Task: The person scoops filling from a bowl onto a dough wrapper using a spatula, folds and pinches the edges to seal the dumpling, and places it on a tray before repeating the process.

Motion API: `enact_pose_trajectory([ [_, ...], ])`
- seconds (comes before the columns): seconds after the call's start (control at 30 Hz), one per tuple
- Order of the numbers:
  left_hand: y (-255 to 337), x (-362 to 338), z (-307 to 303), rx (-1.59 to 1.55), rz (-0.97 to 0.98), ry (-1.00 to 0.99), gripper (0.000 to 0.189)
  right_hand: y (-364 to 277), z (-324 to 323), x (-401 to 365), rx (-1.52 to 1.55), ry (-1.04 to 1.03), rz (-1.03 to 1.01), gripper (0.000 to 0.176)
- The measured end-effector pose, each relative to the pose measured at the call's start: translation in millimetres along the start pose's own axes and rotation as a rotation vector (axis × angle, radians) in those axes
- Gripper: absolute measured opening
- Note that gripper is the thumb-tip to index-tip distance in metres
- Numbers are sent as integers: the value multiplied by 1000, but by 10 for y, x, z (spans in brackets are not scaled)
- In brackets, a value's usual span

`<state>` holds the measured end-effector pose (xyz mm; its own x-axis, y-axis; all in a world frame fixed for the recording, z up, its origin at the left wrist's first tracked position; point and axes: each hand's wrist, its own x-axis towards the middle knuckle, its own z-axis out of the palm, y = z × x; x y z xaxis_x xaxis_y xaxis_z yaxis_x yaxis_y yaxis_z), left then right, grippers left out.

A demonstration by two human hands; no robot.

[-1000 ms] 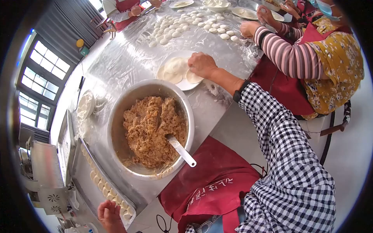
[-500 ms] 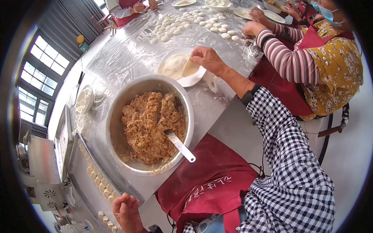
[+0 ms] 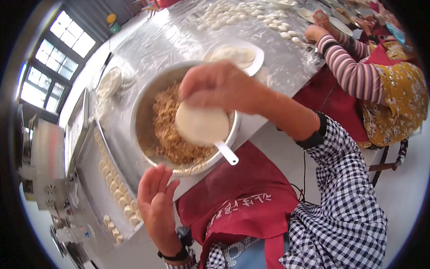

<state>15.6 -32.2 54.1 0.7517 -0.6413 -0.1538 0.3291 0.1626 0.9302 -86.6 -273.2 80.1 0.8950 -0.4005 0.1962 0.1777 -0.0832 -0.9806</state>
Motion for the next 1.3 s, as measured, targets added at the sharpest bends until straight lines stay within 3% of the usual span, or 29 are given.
enact_pose_trajectory([
  [0.03, -10, 36, 101, -28, 6, -62, 33, -2, 173, 16, -191, -113, -156, 10],
  [0.13, -102, 63, 49, 28, -45, -168, 33, 51, 532, 5, -237, -280, -221, 13],
  [0.2, -187, 91, -15, 32, -187, -248, 27, 86, 603, -15, -184, -221, -136, 13],
  [0.3, -384, 93, -150, -146, -183, -196, 26, 174, 448, -127, -259, -87, -122, 12],
  [0.37, -393, 99, -177, -175, -192, -165, 25, 218, 280, -267, -522, -31, -281, 12],
  [0.47, -431, 118, -210, -196, -186, -121, 25, 274, 104, -510, -734, 105, -327, 17],
  [0.6, -485, 122, -244, -156, -171, -134, 28, 326, 40, -771, -898, 125, -292, 23],
  [0.67, -467, 103, -255, -154, -194, -130, 28, 323, 129, -801, -954, 40, -387, 27],
  [0.77, -427, 60, -248, -170, -235, -103, 28, 270, 240, -771, -890, -79, -365, 26],
  [1.03, -423, -88, -315, -290, -340, -10, 27, 453, 166, -425, -956, -12, -483, 13],
  [1.2, -500, -135, -377, -267, -420, -51, 29, 273, 98, -406, -681, 50, -314, 13],
  [1.3, -557, -145, -412, -211, -410, -97, 29, 302, 85, -359, -594, 139, -361, 13],
])
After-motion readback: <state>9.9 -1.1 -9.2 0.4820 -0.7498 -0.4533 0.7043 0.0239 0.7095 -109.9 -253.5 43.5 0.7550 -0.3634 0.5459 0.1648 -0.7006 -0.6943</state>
